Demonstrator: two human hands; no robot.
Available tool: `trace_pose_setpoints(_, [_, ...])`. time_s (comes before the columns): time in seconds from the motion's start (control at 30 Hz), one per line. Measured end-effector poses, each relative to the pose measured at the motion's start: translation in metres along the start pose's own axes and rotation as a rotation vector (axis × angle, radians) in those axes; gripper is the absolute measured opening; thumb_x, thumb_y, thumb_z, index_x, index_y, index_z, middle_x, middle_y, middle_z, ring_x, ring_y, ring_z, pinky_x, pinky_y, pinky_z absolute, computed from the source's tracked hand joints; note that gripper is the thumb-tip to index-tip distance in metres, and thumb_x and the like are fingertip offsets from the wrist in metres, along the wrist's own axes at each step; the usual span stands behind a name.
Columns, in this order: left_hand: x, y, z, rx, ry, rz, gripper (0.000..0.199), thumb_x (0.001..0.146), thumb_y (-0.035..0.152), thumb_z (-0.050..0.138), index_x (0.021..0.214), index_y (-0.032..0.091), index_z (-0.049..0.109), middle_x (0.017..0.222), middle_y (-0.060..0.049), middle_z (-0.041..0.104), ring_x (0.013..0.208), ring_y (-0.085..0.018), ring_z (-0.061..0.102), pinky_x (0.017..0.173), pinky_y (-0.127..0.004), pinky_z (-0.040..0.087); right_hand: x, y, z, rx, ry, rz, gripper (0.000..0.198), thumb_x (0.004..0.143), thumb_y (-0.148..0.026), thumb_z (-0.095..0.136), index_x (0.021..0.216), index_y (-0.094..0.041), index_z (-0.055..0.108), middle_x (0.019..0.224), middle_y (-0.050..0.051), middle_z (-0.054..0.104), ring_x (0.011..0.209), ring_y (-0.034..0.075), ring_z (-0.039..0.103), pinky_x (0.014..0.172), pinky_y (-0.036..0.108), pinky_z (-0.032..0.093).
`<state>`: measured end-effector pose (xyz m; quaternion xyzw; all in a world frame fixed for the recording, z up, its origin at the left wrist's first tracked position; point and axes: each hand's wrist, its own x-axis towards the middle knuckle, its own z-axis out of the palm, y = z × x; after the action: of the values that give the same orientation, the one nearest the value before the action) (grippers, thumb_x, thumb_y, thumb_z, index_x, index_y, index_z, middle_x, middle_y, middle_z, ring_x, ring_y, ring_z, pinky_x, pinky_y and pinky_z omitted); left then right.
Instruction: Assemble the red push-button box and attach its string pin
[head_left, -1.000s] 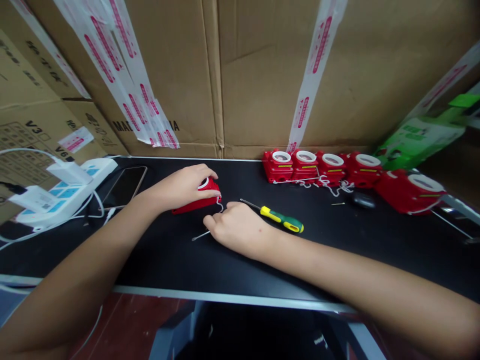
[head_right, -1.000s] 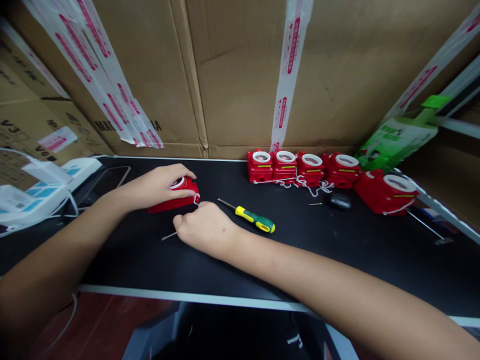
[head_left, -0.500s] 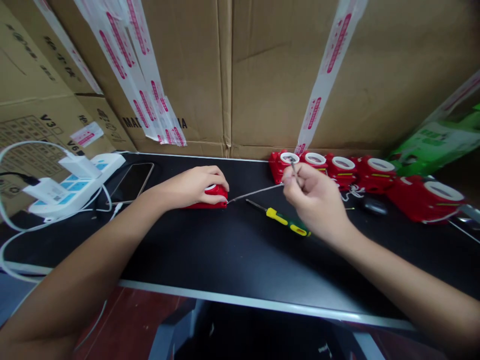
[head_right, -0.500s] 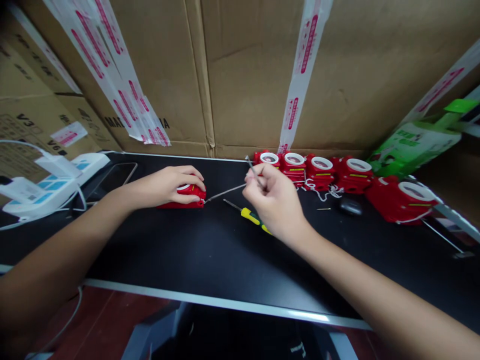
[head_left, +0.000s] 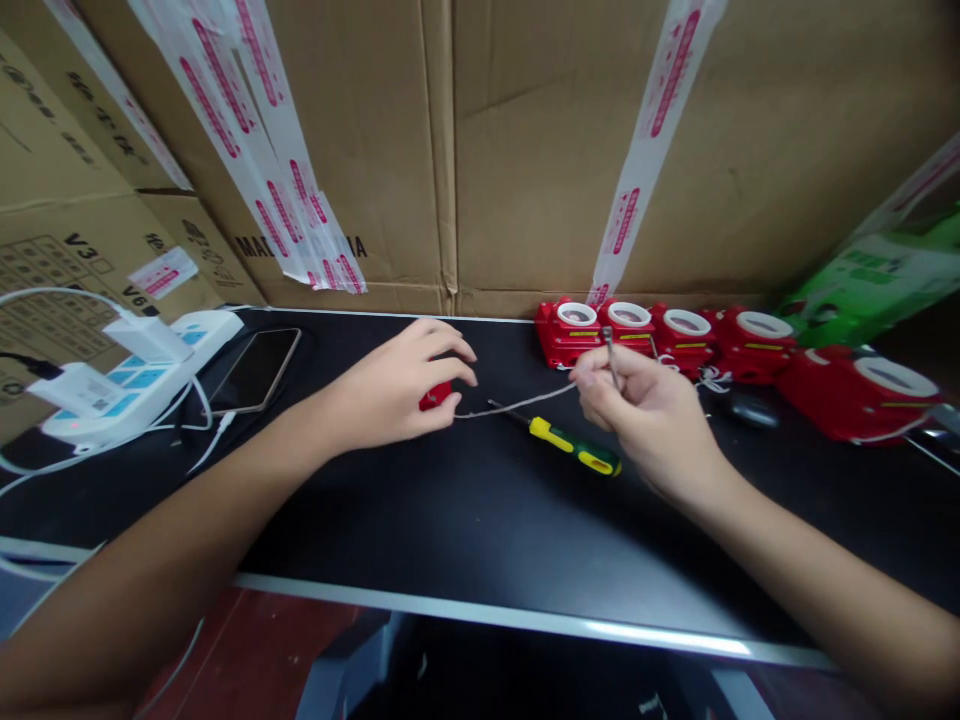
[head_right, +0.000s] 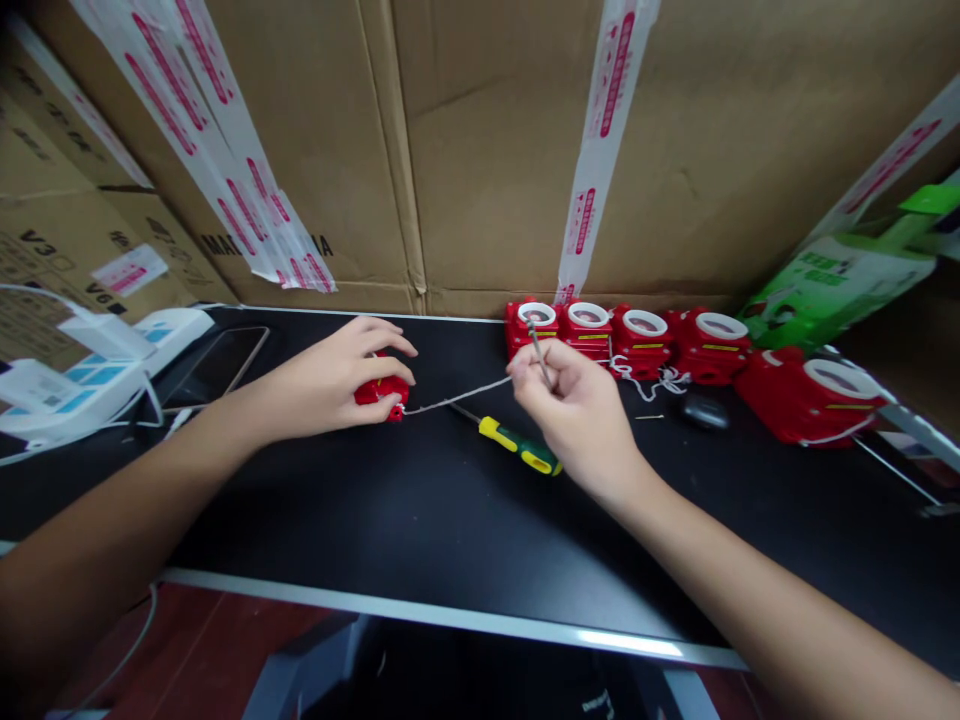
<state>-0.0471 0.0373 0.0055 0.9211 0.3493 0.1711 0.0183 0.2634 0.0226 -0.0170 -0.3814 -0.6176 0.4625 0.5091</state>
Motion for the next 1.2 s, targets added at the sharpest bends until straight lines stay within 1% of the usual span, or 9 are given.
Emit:
trace_pose_setpoints(0.07, [0.001, 0.020, 0.005, -0.112, 0.143, 0.067, 0.023, 0.099, 0.017, 0.065, 0.119, 0.018, 0.077, 0.133, -0.013, 0.073, 0.135, -0.029, 0.061, 0.120, -0.047, 0.049, -0.007, -0.008, 0.007, -0.014, -0.086, 0.026, 0.022, 0.096, -0.036, 0.078, 0.092, -0.018, 0.066, 0.065, -0.008, 0.043, 0.056, 0.009, 0.032, 0.055, 0.028, 0.020])
trace_pose_setpoints(0.13, [0.001, 0.042, 0.012, -0.321, 0.214, 0.039, 0.027, 0.100, 0.013, 0.064, 0.125, 0.018, 0.073, 0.127, -0.009, 0.075, 0.121, -0.022, 0.068, 0.111, -0.039, 0.055, -0.015, -0.017, 0.015, -0.012, -0.155, 0.047, 0.022, 0.096, -0.036, 0.078, 0.091, -0.017, 0.066, 0.065, -0.008, 0.043, 0.057, 0.009, 0.032, 0.054, 0.027, 0.021])
trace_pose_setpoints(0.27, [-0.001, 0.069, 0.030, -0.873, 0.164, -0.124, 0.027, 0.097, 0.026, 0.080, 0.122, 0.019, 0.070, 0.116, -0.005, 0.074, 0.104, -0.016, 0.075, 0.097, -0.030, 0.063, -0.025, -0.023, 0.029, 0.046, -0.244, 0.100, 0.023, 0.097, -0.036, 0.076, 0.092, -0.016, 0.066, 0.066, -0.008, 0.044, 0.060, 0.009, 0.033, 0.057, 0.026, 0.026])
trace_pose_setpoints(0.43, [0.000, 0.074, 0.036, -1.139, 0.090, -0.327, 0.029, 0.092, 0.031, 0.087, 0.111, 0.018, 0.070, 0.097, -0.001, 0.075, 0.089, -0.012, 0.073, 0.085, -0.026, 0.062, -0.030, -0.015, 0.035, 0.118, -0.267, 0.169, 0.030, 0.090, -0.039, 0.086, 0.091, -0.017, 0.067, 0.068, -0.007, 0.044, 0.063, 0.010, 0.034, 0.061, 0.025, 0.029])
trace_pose_setpoints(0.57, [0.001, 0.072, 0.031, -1.078, 0.124, -0.371, 0.023, 0.096, 0.034, 0.084, 0.110, 0.019, 0.073, 0.091, 0.001, 0.072, 0.075, -0.008, 0.063, 0.069, -0.021, 0.051, -0.031, -0.012, 0.036, 0.139, -0.273, 0.211, 0.032, 0.088, -0.039, 0.090, 0.092, -0.018, 0.067, 0.067, -0.009, 0.037, 0.063, 0.010, 0.030, 0.061, 0.026, 0.026])
trace_pose_setpoints(0.77, [0.001, 0.071, 0.026, -0.782, 0.248, -0.241, 0.008, 0.097, 0.028, 0.082, 0.100, 0.020, 0.081, 0.087, 0.002, 0.068, 0.058, -0.004, 0.037, 0.055, -0.023, 0.032, -0.034, -0.008, 0.038, 0.156, -0.306, 0.226, 0.032, 0.090, -0.040, 0.089, 0.094, -0.019, 0.065, 0.067, -0.010, 0.031, 0.063, 0.010, 0.024, 0.060, 0.026, 0.023])
trace_pose_setpoints(0.87, [0.000, 0.070, 0.027, -0.772, 0.248, -0.194, 0.005, 0.097, 0.025, 0.081, 0.097, 0.020, 0.080, 0.096, -0.001, 0.068, 0.063, -0.006, 0.045, 0.057, -0.022, 0.037, -0.036, -0.007, 0.037, 0.165, -0.339, 0.252, 0.034, 0.091, -0.042, 0.090, 0.096, -0.019, 0.065, 0.070, -0.010, 0.031, 0.064, 0.011, 0.024, 0.060, 0.026, 0.024])
trace_pose_setpoints(1.03, [0.002, 0.068, 0.027, -0.963, 0.252, -0.170, 0.006, 0.097, 0.018, 0.073, 0.092, 0.018, 0.069, 0.101, -0.006, 0.070, 0.092, -0.016, 0.067, 0.082, -0.029, 0.055, -0.039, -0.008, 0.027, 0.124, -0.354, 0.197, 0.038, 0.110, -0.057, 0.063, 0.106, -0.019, 0.066, 0.074, -0.007, 0.037, 0.064, 0.012, 0.027, 0.060, 0.028, 0.026])
trace_pose_setpoints(1.2, [-0.001, 0.067, 0.021, -1.062, 0.231, -0.192, 0.014, 0.091, 0.014, 0.073, 0.084, 0.018, 0.061, 0.082, -0.001, 0.063, 0.074, -0.013, 0.059, 0.068, -0.026, 0.049, -0.040, -0.016, 0.018, -0.131, -0.354, 0.045, 0.042, 0.118, -0.049, 0.049, 0.097, -0.019, 0.070, 0.071, -0.005, 0.042, 0.064, 0.013, 0.036, 0.061, 0.029, 0.031])
